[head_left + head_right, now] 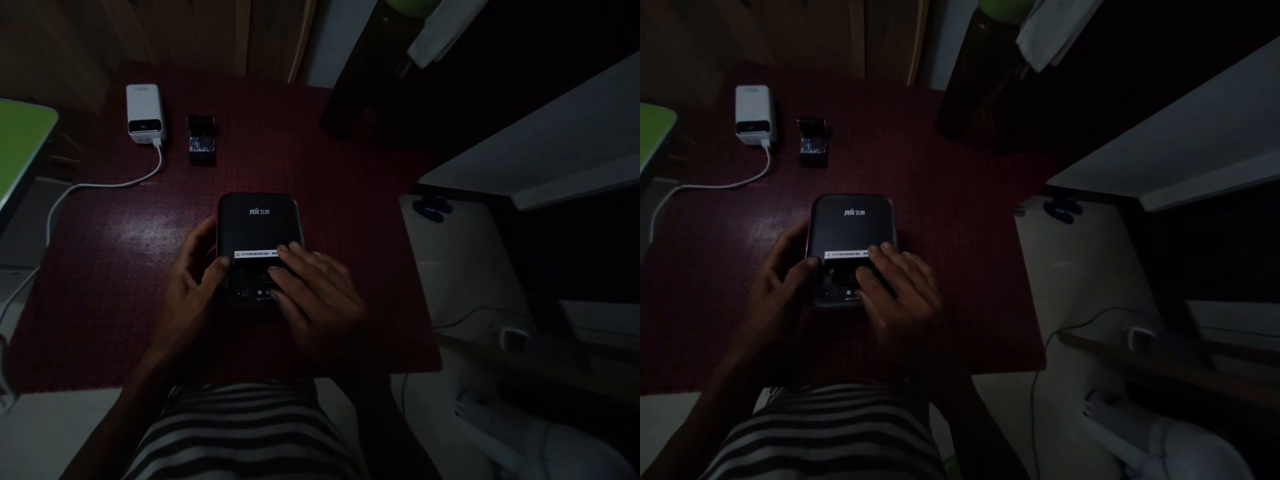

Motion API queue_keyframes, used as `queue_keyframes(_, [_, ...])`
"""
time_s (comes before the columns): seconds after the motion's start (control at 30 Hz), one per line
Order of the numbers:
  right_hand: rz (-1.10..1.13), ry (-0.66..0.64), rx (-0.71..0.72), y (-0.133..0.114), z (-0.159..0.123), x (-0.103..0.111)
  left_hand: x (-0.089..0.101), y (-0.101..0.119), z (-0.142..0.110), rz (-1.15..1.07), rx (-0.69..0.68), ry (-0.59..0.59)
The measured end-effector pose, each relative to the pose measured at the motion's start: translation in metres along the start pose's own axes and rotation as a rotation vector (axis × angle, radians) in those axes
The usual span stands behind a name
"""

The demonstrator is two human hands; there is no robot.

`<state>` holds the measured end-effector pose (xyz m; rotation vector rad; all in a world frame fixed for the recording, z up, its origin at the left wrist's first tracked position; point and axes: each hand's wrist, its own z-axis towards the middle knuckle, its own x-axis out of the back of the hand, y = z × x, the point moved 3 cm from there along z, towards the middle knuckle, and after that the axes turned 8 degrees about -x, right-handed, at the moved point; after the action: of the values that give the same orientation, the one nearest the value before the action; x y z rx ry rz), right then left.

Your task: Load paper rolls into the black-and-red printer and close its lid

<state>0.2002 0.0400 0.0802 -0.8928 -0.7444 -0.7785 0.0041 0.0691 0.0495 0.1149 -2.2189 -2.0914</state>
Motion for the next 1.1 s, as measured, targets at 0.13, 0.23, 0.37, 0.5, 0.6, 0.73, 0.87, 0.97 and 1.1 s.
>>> queue_keyframes(0.13, [0.016,-0.048,-0.03,-0.002,0.002,0.002,-0.001,0.002,0.001,0.012,0.004,-0.01])
queue_keyframes(0.23, [0.043,-0.059,-0.06,-0.002,0.002,0.003,-0.001,0.0,0.002,0.002,0.003,-0.004])
queue_keyframes(0.37, [0.099,-0.041,-0.08,0.0,-0.001,0.0,0.002,-0.004,-0.001,-0.02,0.024,0.01])
queue_keyframes(0.5, [0.194,0.054,-0.167,0.005,-0.011,-0.002,0.008,-0.007,-0.01,-0.046,0.035,0.01])
queue_keyframes(0.6, [0.221,0.167,-0.268,0.01,-0.022,-0.002,0.01,-0.009,-0.015,-0.063,0.065,0.031])
queue_keyframes(0.73, [0.217,0.258,-0.304,0.017,-0.03,-0.001,0.008,-0.012,-0.016,-0.133,0.074,0.052])
queue_keyframes(0.87, [0.215,0.254,-0.315,0.021,-0.032,-0.001,0.006,-0.013,-0.016,-0.187,0.103,0.079])
queue_keyframes(0.97, [0.224,0.248,-0.335,0.021,-0.032,-0.003,0.004,-0.013,-0.016,-0.23,0.122,0.098])
queue_keyframes(1.1, [0.228,0.226,-0.351,0.02,-0.031,-0.006,0.001,-0.012,-0.015,-0.264,0.145,0.096])
